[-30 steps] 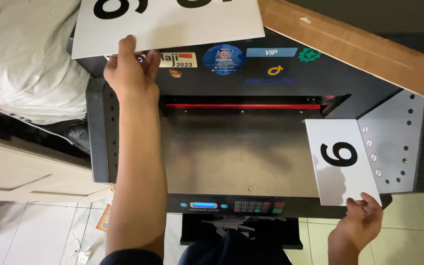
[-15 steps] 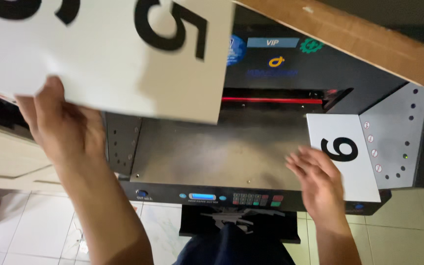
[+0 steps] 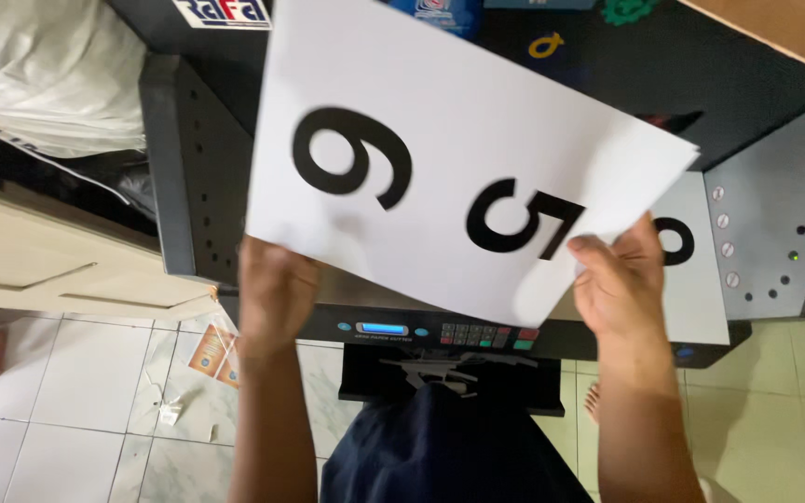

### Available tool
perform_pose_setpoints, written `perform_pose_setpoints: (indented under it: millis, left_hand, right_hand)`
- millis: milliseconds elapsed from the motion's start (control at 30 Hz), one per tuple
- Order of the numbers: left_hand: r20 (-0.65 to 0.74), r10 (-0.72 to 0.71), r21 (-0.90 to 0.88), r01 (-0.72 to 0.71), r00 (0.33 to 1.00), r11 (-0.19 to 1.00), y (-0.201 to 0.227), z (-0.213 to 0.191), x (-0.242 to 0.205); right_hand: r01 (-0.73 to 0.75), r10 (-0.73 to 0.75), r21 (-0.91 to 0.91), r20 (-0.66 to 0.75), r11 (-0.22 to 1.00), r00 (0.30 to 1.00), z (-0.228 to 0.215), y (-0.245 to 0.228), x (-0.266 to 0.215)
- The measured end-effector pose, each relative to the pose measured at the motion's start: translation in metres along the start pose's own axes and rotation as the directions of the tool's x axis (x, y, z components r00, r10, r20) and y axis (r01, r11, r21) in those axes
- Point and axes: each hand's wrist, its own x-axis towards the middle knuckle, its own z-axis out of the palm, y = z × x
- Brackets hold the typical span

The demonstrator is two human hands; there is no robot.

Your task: The person uses a paper cutter to trim sheets of white paper printed with large black numbers. They align each sheet against the machine's guide, press the cutting lever, and remove the trimmed paper. The process is repeated for several different numbered sheets.

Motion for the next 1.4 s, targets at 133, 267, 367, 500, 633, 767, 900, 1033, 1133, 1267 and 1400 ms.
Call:
perform_pose_setpoints:
  millis: [133,267,367,500,633,767,900,1033,1133,1267,1400]
  left_hand:
    - [0.321,-0.106,0.014,0.107,0.941,0.994,0.011,-0.036,0.028]
    - [0.381,-0.264,0.592,-0.014,0.886,0.806,-0.007,-0.034,0.052]
    - [0.314,-0.119,0.542,-0.075,0.942,0.837,-0.033,-0.042,0.062]
    - [0.195,-0.06,0.585,-0.067,0.979,0.808,-0.062,-0.056,0.053]
    - [0.162,-0.095,0.677,-0.041,0.982,0.735,-0.059,-0.047,0.038]
    - [0.198,-0.075,0.599,-0.06,0.977,0.798,-0.068,-0.045,0.041]
    - [0.17,-0.006,0.63,-0.104,0.985,0.77,-0.068,-0.039,0.032]
    - [0.208,0.029,0.579,-0.147,0.978,0.802,-0.078,-0.031,0.025]
    - [0.209,-0.001,0.643,-0.137,0.978,0.754,-0.069,-0.034,0.025]
    - [0.265,-0.007,0.744,-0.2,0.964,0.637,-0.081,-0.086,0.027]
    - [0.268,-0.164,0.71,-0.08,0.949,0.699,-0.069,-0.089,-0.014]
  right_hand:
    - [0.062,-0.057,-0.226,0.029,0.972,0.998,-0.034,-0.006,-0.007]
    - [0.098,-0.061,-0.397,0.105,0.912,0.993,-0.061,0.018,-0.008]
    - [0.109,-0.055,-0.481,0.125,0.87,0.991,-0.086,0.047,-0.013]
    - [0.094,-0.084,-0.455,0.043,0.885,0.996,-0.091,0.077,-0.014]
    - [0.027,-0.019,-0.374,0.025,0.927,1.0,-0.095,0.1,-0.018]
    - [-0.007,-0.007,-0.427,-0.03,0.904,1.0,-0.073,0.085,-0.027]
    - [-0.05,-0.004,-0.527,-0.102,0.848,0.995,-0.062,0.077,-0.027]
    - [-0.078,0.016,-0.55,-0.116,0.832,0.993,-0.04,0.075,-0.03]
    - [-0.17,0.08,-0.587,-0.177,0.792,0.981,-0.059,0.084,-0.032]
    - [-0.125,0.076,-0.639,-0.103,0.759,0.992,-0.058,0.056,-0.012]
    - [-0.134,0.214,-0.774,0.001,0.619,0.977,-0.044,0.005,0.019]
